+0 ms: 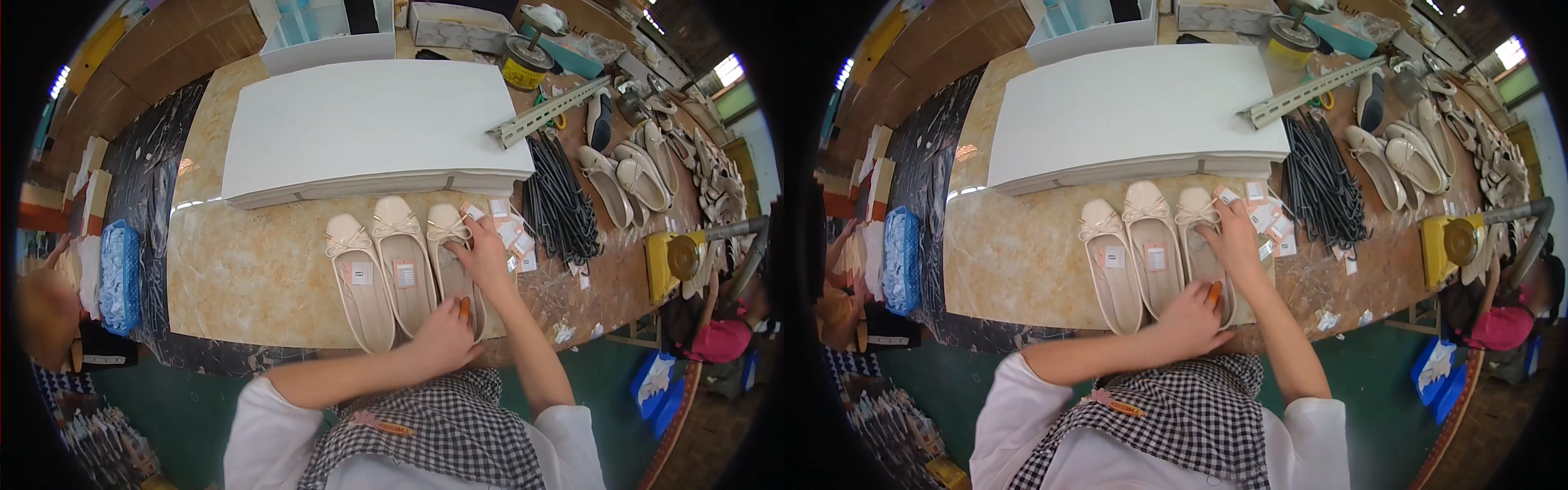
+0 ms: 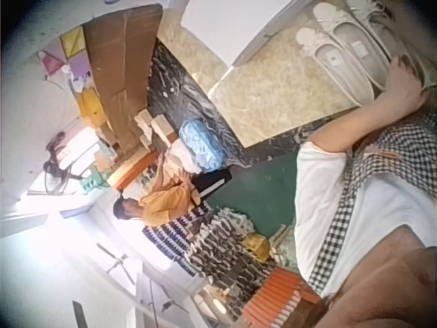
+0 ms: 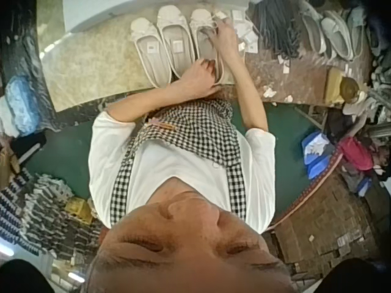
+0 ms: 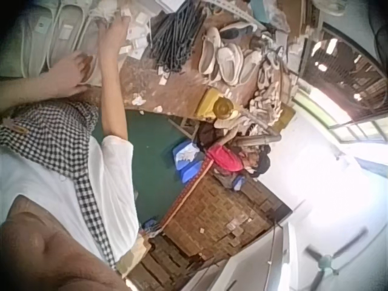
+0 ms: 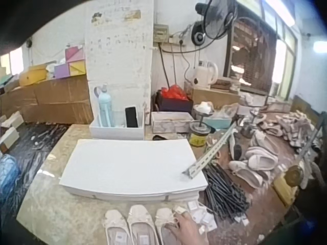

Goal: The person places pairs of beige flat shoes on a workbench and attaches small paper tags to the inside of each shoe using an orange tool. The person handles the shoes one pair at a time, wiping the interior before applying the tags.

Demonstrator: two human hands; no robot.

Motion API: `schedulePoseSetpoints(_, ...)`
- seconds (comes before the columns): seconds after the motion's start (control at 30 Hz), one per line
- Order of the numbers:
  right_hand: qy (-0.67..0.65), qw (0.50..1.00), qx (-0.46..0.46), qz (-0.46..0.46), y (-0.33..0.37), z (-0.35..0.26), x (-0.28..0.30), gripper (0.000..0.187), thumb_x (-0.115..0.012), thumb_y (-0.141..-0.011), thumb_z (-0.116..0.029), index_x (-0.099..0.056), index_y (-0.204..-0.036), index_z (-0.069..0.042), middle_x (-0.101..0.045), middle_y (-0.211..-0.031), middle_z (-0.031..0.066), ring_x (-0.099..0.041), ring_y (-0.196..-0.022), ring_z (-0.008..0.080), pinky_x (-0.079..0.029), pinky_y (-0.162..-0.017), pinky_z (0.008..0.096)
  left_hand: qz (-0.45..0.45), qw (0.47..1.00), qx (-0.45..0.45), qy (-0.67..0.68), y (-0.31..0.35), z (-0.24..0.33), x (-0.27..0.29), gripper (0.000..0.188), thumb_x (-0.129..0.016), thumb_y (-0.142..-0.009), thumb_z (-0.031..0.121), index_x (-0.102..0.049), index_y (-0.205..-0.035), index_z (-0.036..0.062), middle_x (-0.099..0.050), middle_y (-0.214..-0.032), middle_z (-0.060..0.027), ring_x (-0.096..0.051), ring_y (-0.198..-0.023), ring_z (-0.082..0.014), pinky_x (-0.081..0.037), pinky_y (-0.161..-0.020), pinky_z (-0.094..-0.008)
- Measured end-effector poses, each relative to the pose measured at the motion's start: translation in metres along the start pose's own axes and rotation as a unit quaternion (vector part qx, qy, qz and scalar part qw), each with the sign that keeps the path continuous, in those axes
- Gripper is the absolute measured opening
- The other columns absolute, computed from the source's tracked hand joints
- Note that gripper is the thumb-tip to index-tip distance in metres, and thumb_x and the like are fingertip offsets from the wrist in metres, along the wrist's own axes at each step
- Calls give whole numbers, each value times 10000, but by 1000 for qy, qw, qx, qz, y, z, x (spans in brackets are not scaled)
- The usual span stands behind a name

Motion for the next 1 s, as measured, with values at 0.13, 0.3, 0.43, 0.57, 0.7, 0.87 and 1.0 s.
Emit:
schedulePoseSetpoints(0.13, -98, 995, 10, 31, 38, -4, 49, 530, -734, -757, -65, -581, -1264, -32, -568, -965, 115, -578, -828, 208, -478, -700, 303, 355, 910, 47, -208, -20, -122, 146, 603, -578, -817, 519, -551, -1328, 200, -475, -1366, -234, -284, -1373, -425, -97, -1102, -653)
schedulePoseSetpoints(0.3, -112, 993, -6, 24, 79, 2, 55, 464, -651, -815, -5, -589, -1273, -37, -590, -981, 76, -566, -857, 139, -475, -736, 248, 428, 837, 300, -163, 2, -274, 173, 555, -582, -852, 432, -497, -1359, 223, -517, -1275, -228, -333, -1330, -365, -209, -1050, -654)
schedulePoseSetpoints(0.43, -212, 975, 1, 72, 78, -21, 60, 543, -613, -872, -69, -469, -1395, -76, -609, -1065, 87, -593, -937, 167, -494, -834, 273, 449, 867, 214, 14, 2, -232, 169, 276, -620, -830, 273, -666, -1061, 128, -593, -977, -180, -550, -1028, -331, -467, -831, -483)
schedulePoseSetpoints(0.57, -696, 682, -219, 45, 79, -24, 33, 559, -592, -897, -102, -405, -1424, -84, -549, -1255, 126, -579, -1097, 208, -517, -888, 331, 335, 918, -92, 190, 37, -39, 111, 141, -653, -773, 211, -648, -831, 81, -599, -1011, -176, -571, -975, -327, -433, -867, -443)
schedulePoseSetpoints(0.7, -694, 646, -294, -119, 91, -50, 1, 506, -600, -881, -95, -455, -1365, -73, -549, -1287, 129, -583, -1131, 233, -494, -953, 374, 439, 844, -186, 246, 81, -16, 129, 155, -693, -724, 178, -680, -834, 69, -600, -1128, -225, -555, -1084, -343, -349, -1036, -446)
schedulePoseSetpoints(0.87, -283, 950, 44, -126, 61, -85, 26, 627, -632, -810, -65, -412, -1394, -7, -451, -1408, 179, -468, -1281, 261, -392, -1049, 351, 440, 834, 170, 286, 106, -87, 76, 330, -632, -807, 163, -632, -1130, 95, -617, -1047, -173, -595, -992, -227, -476, -839, -341)
schedulePoseSetpoints(1.0, -103, 963, 245, -49, 71, -142, 17, 659, -623, -762, 0, -435, -1393, -11, -408, -1453, 183, -414, -1333, 248, -369, -1068, 379, 405, 645, 213, 612, 84, -114, 67, 439, -478, -931, 162, -451, -1363, 87, -624, -1040, -146, -611, -964, -161, -505, -758, -305)
Point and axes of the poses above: each hand's wrist, its own y-axis away from the middle knuckle, its own x-axis out of the back of the hand, z = x × y, the point moved 7 cm from there along -y, towards the middle knuckle
